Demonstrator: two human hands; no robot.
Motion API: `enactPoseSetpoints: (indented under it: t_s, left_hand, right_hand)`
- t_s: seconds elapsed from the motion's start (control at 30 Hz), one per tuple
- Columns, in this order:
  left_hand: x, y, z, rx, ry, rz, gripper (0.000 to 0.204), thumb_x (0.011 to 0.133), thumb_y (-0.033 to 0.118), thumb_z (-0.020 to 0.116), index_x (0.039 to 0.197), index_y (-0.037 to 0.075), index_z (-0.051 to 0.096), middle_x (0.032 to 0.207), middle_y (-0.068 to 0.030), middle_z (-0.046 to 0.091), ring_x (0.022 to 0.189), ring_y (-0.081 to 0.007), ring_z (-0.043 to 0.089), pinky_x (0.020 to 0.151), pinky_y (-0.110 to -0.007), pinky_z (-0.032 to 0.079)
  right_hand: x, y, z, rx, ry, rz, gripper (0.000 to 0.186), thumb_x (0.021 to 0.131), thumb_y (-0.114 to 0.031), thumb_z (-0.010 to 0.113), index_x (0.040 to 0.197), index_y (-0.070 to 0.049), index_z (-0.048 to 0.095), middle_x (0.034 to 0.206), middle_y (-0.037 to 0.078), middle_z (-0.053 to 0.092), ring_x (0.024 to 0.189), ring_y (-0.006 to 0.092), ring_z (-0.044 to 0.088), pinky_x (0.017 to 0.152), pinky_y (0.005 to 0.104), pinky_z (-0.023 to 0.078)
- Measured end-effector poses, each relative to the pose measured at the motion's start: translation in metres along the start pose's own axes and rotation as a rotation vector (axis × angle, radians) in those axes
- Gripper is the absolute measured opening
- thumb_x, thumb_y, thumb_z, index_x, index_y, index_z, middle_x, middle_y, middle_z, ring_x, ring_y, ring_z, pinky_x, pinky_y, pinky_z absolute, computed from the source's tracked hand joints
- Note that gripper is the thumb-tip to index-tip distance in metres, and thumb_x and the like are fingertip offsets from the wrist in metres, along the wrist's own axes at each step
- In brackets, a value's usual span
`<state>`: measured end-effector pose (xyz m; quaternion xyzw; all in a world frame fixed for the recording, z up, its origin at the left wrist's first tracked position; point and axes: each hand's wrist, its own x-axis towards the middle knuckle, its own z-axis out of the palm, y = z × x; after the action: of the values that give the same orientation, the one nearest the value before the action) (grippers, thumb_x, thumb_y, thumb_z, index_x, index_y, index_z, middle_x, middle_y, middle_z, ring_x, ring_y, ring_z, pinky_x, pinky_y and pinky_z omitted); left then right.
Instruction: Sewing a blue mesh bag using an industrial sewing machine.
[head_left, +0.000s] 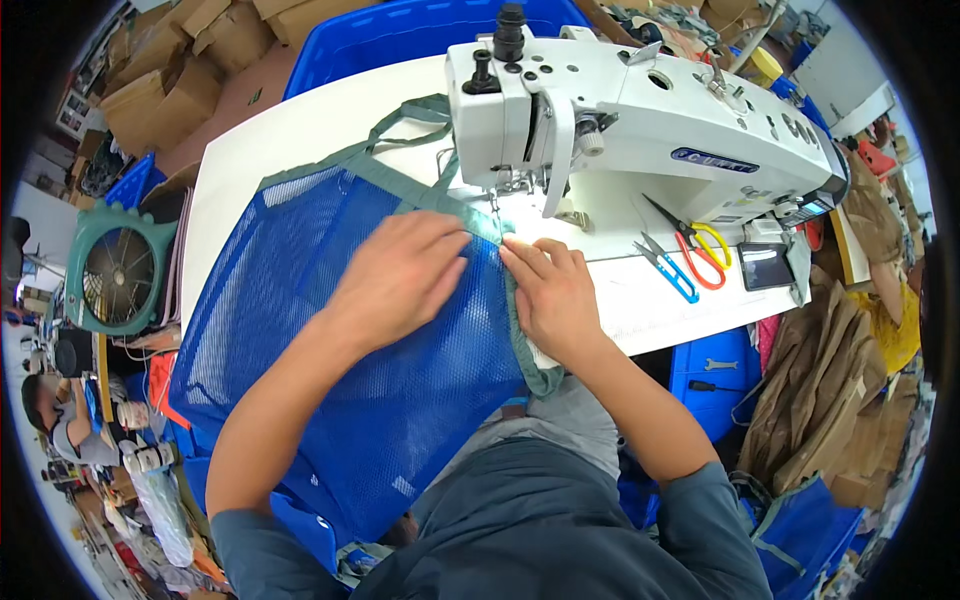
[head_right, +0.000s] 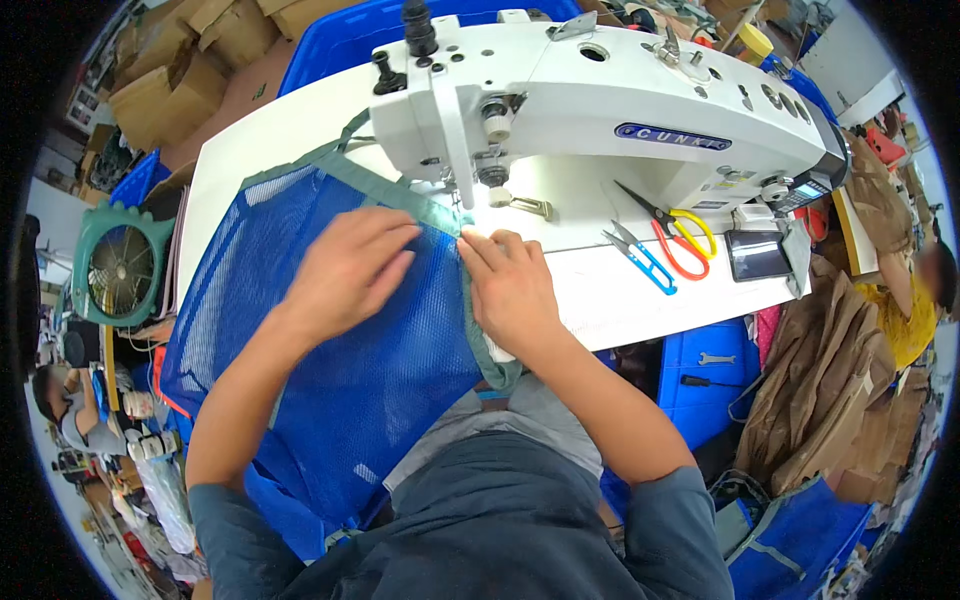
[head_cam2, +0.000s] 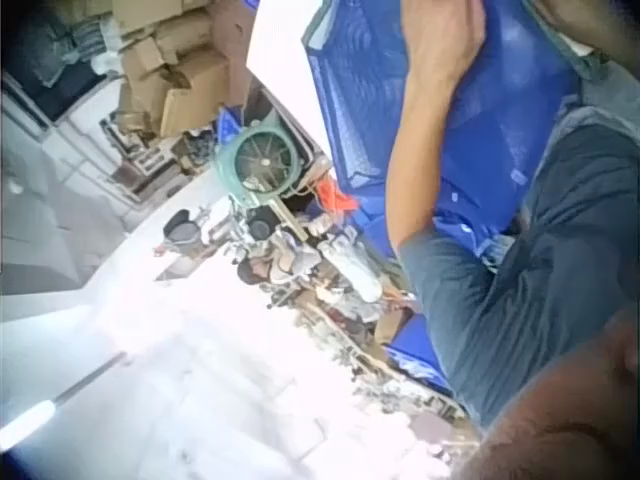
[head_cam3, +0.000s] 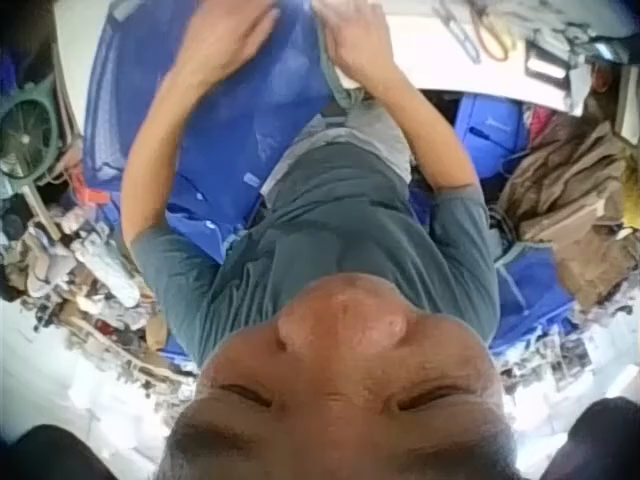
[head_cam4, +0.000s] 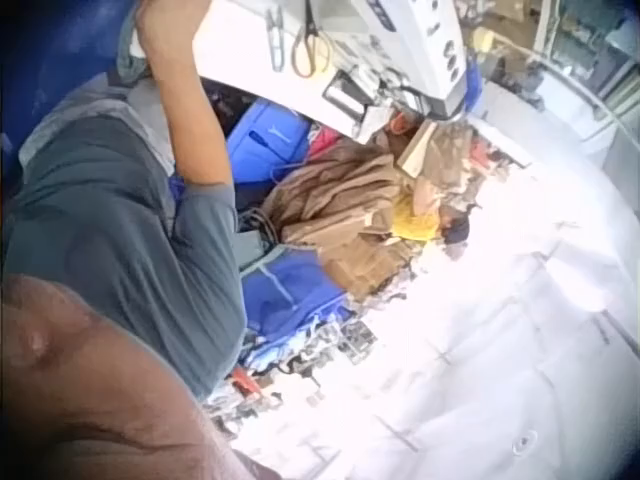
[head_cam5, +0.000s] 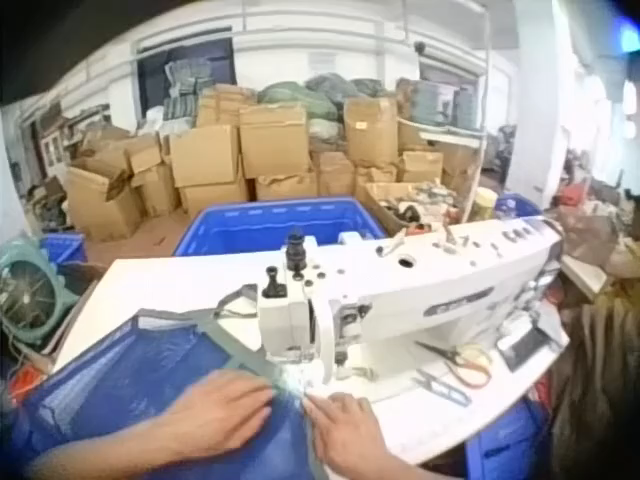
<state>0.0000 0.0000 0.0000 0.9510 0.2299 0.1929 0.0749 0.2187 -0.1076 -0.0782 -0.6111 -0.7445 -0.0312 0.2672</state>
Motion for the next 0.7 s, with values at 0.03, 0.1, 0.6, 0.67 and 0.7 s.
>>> enactPoseSetpoints:
  t_s: [0.03,0.1,0.6,0.67,0.7]
  left_hand:
    - [0.008,-0.007,0.022,-0.034,0.002,0.039,0.029,0.094,0.012,0.074,0.122,0.003,0.072,0.129,-0.0143,0.070,0.121,-0.0347,0.065,0.106,-0.045,0.051]
    - [0.018,-0.016,0.052,-0.094,-0.011,0.094,0.029,0.092,0.010,0.074,0.121,0.003,0.072,0.127,-0.0138,0.070,0.119,-0.0350,0.065,0.104,-0.046,0.052]
    - [0.027,-0.030,0.076,-0.125,-0.042,0.058,0.042,0.090,0.009,0.072,0.132,0.007,0.068,0.136,-0.0144,0.062,0.126,-0.0366,0.058,0.107,-0.048,0.046]
    - [0.025,-0.026,0.078,-0.133,-0.022,0.034,0.043,0.090,0.009,0.072,0.133,0.008,0.067,0.137,-0.0146,0.061,0.126,-0.0364,0.058,0.108,-0.048,0.046]
    - [0.026,-0.026,0.079,-0.136,-0.004,0.035,0.044,0.090,0.009,0.072,0.134,0.008,0.067,0.139,-0.0148,0.061,0.127,-0.0363,0.058,0.108,-0.048,0.046]
  right_hand:
    - [0.000,0.000,0.003,-0.002,0.000,0.000,0.049,0.084,-0.009,0.072,0.132,-0.003,0.071,0.139,0.008,0.068,0.120,0.0292,0.060,0.098,0.0450,0.047]
    - [-0.005,0.002,0.001,-0.013,-0.011,0.030,0.048,0.084,-0.009,0.072,0.132,-0.002,0.071,0.139,0.007,0.068,0.120,0.0292,0.060,0.097,0.0443,0.047]
    - [0.007,0.017,0.003,0.158,-0.002,0.102,0.051,0.081,-0.006,0.072,0.131,-0.001,0.070,0.135,0.008,0.069,0.110,0.0290,0.062,0.091,0.0437,0.048]
    - [0.010,0.013,0.000,0.071,-0.009,0.028,0.053,0.080,-0.005,0.071,0.133,0.000,0.070,0.137,0.008,0.068,0.106,0.0287,0.061,0.088,0.0434,0.048]
    - [0.009,0.013,0.000,0.070,-0.017,0.021,0.053,0.080,-0.005,0.071,0.133,0.000,0.070,0.137,0.008,0.068,0.106,0.0287,0.061,0.088,0.0434,0.048]
